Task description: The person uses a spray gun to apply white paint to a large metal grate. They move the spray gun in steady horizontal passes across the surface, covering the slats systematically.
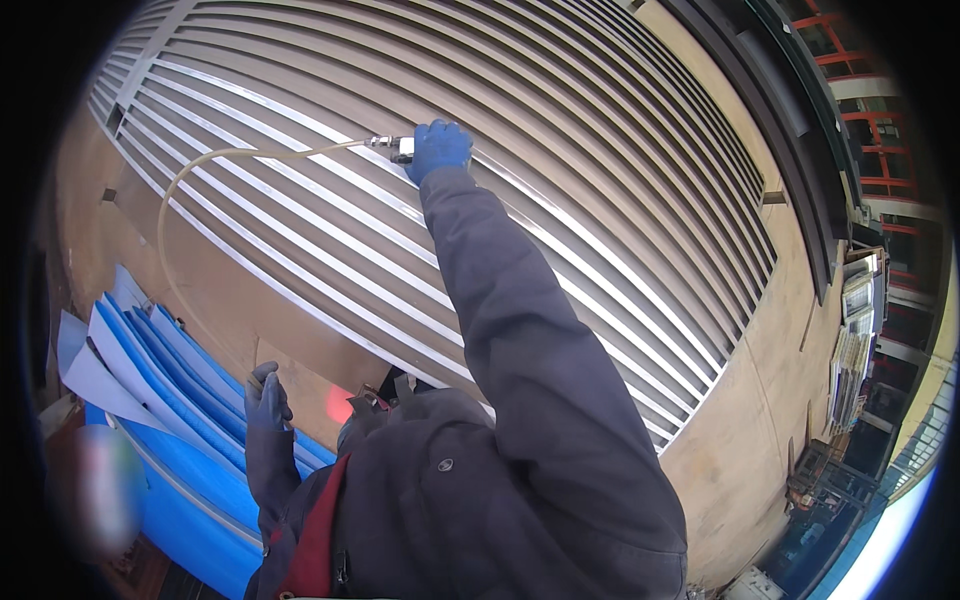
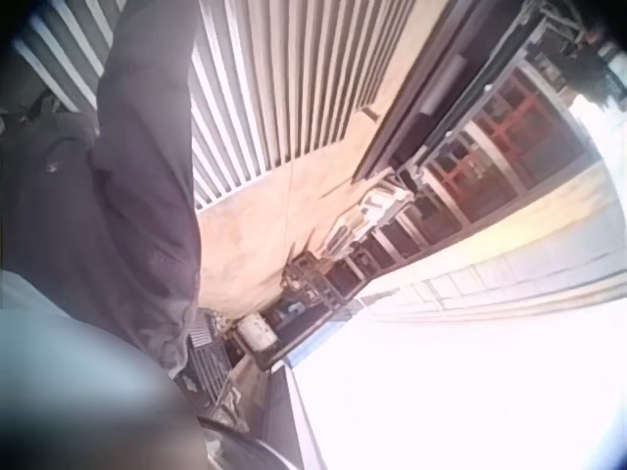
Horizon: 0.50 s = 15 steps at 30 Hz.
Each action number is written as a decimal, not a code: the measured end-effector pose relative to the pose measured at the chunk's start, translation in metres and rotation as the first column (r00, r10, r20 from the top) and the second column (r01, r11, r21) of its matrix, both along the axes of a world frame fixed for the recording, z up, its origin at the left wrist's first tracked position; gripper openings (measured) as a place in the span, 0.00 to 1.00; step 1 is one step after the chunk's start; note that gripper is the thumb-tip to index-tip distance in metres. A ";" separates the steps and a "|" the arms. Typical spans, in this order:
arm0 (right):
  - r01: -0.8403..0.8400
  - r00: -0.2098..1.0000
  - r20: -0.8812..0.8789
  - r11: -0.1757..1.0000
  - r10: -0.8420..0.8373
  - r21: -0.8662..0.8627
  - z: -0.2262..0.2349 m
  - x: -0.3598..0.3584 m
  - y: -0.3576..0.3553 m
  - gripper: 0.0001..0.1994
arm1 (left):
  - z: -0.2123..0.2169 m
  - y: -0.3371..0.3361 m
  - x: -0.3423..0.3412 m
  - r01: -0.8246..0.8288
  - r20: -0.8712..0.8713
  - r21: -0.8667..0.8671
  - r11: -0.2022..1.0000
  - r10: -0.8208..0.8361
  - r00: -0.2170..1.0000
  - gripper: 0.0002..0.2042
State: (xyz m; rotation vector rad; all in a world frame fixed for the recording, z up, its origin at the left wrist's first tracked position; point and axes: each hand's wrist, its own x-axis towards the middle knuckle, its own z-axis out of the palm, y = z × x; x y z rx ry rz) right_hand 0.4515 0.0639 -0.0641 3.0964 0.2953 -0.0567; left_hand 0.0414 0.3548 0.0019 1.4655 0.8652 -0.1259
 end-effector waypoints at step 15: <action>0.332 0.933 0.150 0.943 -0.328 -0.008 -0.003 -0.155 -0.239 0.29 | -0.012 -0.051 0.019 0.223 0.004 -0.048 0.974 -0.223 0.975 0.13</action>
